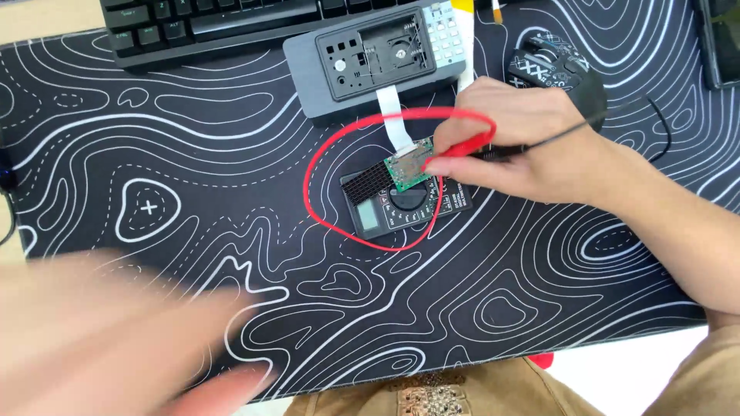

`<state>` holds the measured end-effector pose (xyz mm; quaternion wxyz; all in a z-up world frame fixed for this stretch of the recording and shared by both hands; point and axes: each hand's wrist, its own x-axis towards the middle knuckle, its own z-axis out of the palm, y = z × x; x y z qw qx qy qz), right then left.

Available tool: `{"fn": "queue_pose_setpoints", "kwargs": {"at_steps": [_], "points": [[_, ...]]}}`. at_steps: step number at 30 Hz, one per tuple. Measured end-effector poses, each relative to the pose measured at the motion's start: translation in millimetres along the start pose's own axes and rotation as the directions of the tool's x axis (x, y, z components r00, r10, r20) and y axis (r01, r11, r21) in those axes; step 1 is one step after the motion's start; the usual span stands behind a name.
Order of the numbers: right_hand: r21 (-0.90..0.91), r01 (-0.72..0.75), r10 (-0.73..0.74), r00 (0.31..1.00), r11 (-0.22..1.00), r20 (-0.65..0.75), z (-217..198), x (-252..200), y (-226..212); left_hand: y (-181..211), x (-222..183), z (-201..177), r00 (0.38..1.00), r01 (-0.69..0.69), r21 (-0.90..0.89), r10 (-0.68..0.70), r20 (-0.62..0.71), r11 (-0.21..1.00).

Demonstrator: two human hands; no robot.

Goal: Using a digital multimeter to test various electrical points on a small printed circuit board.

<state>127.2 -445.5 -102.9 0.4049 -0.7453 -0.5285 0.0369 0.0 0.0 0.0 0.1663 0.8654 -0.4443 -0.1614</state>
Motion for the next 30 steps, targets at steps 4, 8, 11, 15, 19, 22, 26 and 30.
{"fn": "queue_pose_setpoints", "kwargs": {"at_steps": [4,8,11,15,19,22,26,30], "points": [[0.035,-0.106,0.104,0.993,0.994,0.046,7,-5,12,39,121,29,0.999,0.042,-0.076,-0.04,0.027,0.996],[0.06,-0.193,0.191,0.981,0.979,0.042,8,-5,10,26,174,51,0.948,-0.072,-0.328,-0.038,-0.317,0.942],[0.072,-0.074,0.072,0.997,0.995,0.023,10,-5,7,23,192,72,0.82,-0.105,-0.35,-0.117,-0.56,0.931],[-0.053,-0.011,0.012,1.0,0.999,0.026,11,-14,7,23,202,96,0.723,-0.259,-0.422,-0.115,-0.681,0.869],[-0.237,0.146,-0.117,0.985,0.96,0.13,6,-10,0,23,206,127,0.6,-0.352,-0.298,-0.03,-0.799,0.887],[-0.235,0.151,-0.113,0.979,0.96,0.17,2,-8,-2,24,204,135,0.582,-0.358,-0.287,-0.028,-0.813,0.888],[-0.169,0.085,-0.065,0.991,0.982,0.119,3,-5,-4,23,205,122,0.635,-0.347,-0.335,-0.043,-0.771,0.876],[-0.195,0.105,-0.08,0.988,0.975,0.131,2,-4,-10,28,207,117,0.64,-0.329,-0.37,-0.083,-0.764,0.869]]}}
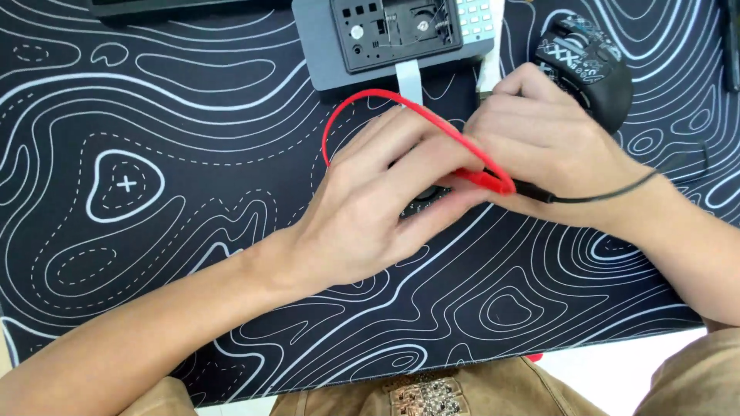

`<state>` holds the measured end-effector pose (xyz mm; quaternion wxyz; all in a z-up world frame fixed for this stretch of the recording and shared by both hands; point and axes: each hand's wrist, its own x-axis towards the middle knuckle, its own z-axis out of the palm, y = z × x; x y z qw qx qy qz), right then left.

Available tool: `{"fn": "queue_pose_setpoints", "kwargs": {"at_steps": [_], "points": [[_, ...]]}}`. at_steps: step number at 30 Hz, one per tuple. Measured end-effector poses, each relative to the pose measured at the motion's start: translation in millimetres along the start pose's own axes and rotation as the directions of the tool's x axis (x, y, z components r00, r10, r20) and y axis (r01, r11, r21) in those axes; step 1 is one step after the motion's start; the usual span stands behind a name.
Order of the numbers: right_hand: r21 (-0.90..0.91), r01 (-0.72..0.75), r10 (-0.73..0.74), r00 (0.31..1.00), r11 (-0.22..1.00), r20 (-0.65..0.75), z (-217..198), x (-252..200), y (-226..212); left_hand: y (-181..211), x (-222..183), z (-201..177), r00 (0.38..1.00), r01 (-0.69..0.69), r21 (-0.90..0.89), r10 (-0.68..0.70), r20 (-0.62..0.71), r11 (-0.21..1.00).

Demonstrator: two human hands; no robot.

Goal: Using a digital multimeter to test various electrical points on a small printed circuit board.

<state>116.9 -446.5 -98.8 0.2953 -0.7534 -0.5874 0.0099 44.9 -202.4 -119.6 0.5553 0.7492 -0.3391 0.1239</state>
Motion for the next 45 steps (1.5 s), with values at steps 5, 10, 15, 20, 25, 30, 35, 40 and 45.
{"fn": "queue_pose_setpoints", "kwargs": {"at_steps": [5,10,15,20,25,30,35,40,45], "points": [[0.125,-0.073,0.068,0.997,0.989,0.042,-15,9,3,-5,-1,-5,0.995,-0.093,0.158,0.098,-0.023,0.983],[0.209,-0.257,0.259,0.966,0.944,0.02,-9,-7,25,-23,-9,-15,0.999,0.016,0.175,-0.022,0.033,0.984],[0.228,-0.404,0.411,0.911,0.886,0.02,-6,-12,26,-27,-14,-19,0.996,0.085,0.081,-0.087,0.019,0.993],[0.175,-0.148,0.164,0.983,0.973,-0.082,6,-14,28,-27,-12,-19,0.994,0.109,0.002,-0.109,0.003,0.994],[0.181,-0.184,0.213,0.964,0.966,-0.158,14,-17,25,-31,-15,-18,0.995,0.103,-0.021,-0.103,-0.015,0.994],[0.172,-0.106,0.133,0.978,0.979,-0.158,18,-13,21,-35,-18,-17,0.996,0.063,-0.05,-0.066,-0.057,0.997],[0.311,-0.275,0.34,0.923,0.91,-0.179,19,-19,17,-37,-22,-15,0.993,0.113,-0.063,-0.116,-0.029,0.992],[0.3,-0.326,0.384,0.909,0.897,-0.163,18,-27,24,-39,-21,-13,0.992,0.122,-0.069,-0.124,-0.027,0.99],[0.296,-0.315,0.377,0.908,0.902,-0.182,22,-30,31,-41,-21,-11,0.986,0.162,-0.066,-0.164,-0.031,0.985]]}}
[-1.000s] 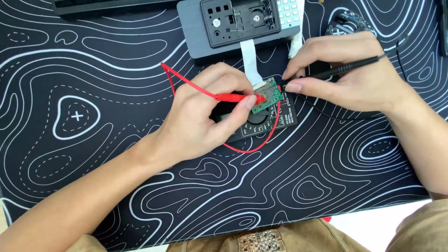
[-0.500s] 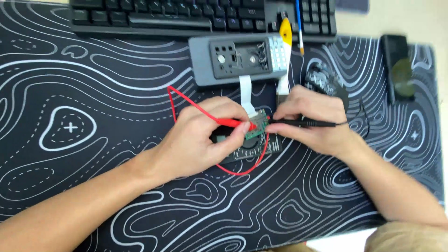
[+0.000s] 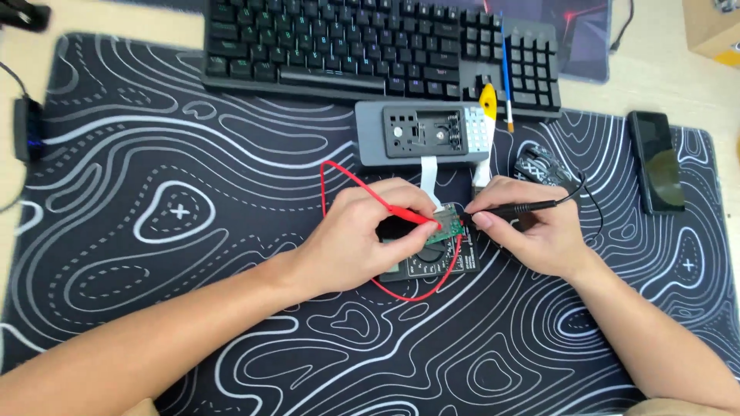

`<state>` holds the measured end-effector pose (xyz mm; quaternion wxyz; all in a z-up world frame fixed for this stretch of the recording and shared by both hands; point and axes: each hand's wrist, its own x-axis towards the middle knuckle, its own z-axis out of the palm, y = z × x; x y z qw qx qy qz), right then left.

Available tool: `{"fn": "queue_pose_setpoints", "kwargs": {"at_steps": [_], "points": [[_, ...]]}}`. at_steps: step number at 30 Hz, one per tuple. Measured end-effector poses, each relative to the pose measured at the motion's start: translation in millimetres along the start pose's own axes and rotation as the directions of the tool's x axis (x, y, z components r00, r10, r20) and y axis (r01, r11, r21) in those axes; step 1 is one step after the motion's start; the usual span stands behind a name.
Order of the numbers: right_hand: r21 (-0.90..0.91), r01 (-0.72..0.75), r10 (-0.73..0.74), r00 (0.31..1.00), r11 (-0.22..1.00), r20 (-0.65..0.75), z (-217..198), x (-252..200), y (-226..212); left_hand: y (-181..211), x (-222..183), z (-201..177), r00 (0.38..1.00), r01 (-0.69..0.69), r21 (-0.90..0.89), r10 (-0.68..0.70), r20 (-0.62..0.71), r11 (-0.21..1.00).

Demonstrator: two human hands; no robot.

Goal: Using a digital multimeter to test various electrical points on a small printed circuit board.

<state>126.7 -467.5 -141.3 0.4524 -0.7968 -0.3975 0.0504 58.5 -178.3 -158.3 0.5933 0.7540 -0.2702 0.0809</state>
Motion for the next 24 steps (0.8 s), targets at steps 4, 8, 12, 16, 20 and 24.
{"fn": "queue_pose_setpoints", "kwargs": {"at_steps": [4,8,12,16,20,24], "points": [[0.147,0.006,0.003,0.998,0.989,-0.06,2,5,6,-6,-2,1,0.999,0.007,-0.093,-0.012,-0.048,0.996],[0.13,-0.143,0.153,0.986,0.981,-0.071,4,-1,16,-8,-2,1,0.999,0.025,-0.093,-0.028,-0.037,0.995],[0.118,-0.163,0.172,0.983,0.98,-0.067,3,2,8,-8,-2,4,0.999,0.01,-0.078,-0.013,-0.049,0.997],[0.082,-0.019,0.025,0.997,0.996,-0.076,5,1,7,-7,-2,3,0.999,0.012,-0.077,-0.016,-0.049,0.997],[0.062,0.043,-0.038,0.996,0.997,-0.079,7,1,2,-8,-3,3,0.999,0.022,-0.075,-0.025,-0.042,0.997],[0.066,0.069,-0.064,0.995,0.995,-0.073,7,0,11,-9,-3,2,0.999,0.015,-0.081,-0.018,-0.038,0.997]]}}
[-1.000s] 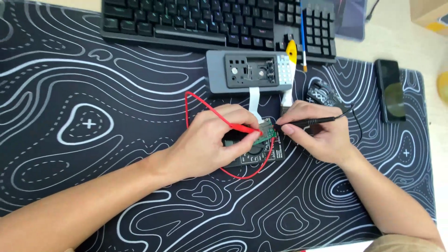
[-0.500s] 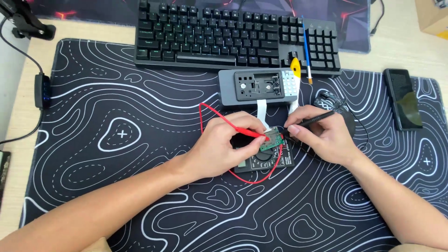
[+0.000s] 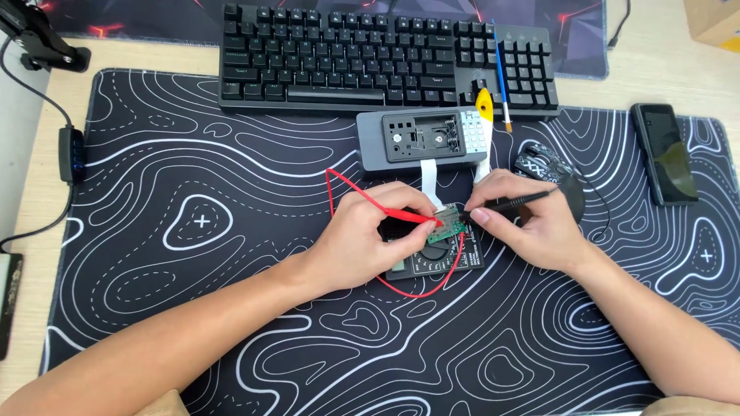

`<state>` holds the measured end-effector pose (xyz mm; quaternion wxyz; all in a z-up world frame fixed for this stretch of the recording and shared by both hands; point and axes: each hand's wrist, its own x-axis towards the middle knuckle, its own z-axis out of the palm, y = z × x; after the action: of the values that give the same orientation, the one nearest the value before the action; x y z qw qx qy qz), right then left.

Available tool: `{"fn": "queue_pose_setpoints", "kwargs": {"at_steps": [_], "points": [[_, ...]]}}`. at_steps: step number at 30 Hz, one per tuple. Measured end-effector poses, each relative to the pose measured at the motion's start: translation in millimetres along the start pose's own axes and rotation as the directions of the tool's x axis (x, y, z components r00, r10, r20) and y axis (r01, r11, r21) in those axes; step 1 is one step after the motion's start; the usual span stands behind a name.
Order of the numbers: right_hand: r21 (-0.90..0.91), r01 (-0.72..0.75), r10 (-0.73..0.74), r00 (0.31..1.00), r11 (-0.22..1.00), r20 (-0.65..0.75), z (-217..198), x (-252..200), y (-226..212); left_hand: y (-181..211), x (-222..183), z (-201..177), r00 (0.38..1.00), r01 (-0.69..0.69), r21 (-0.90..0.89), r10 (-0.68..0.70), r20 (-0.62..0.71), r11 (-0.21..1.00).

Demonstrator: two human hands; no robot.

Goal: Using a digital multimeter to test various electrical points on a small printed circuit board.

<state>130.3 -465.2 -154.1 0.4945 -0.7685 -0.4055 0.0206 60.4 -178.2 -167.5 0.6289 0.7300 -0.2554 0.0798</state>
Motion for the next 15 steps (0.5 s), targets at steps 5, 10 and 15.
{"fn": "queue_pose_setpoints", "kwargs": {"at_steps": [5,10,15], "points": [[0.075,-0.108,0.108,0.994,0.991,-0.004,3,-1,-1,-2,0,2,1.0,-0.004,0.011,0.004,-0.011,1.0],[0.02,-0.068,0.068,0.997,0.997,-0.027,3,-2,-4,0,0,1,1.0,-0.007,0.007,0.007,-0.014,1.0],[-0.036,0.012,-0.013,1.0,0.999,-0.027,3,-2,-4,2,1,0,1.0,-0.005,0.003,0.005,-0.011,1.0]]}}
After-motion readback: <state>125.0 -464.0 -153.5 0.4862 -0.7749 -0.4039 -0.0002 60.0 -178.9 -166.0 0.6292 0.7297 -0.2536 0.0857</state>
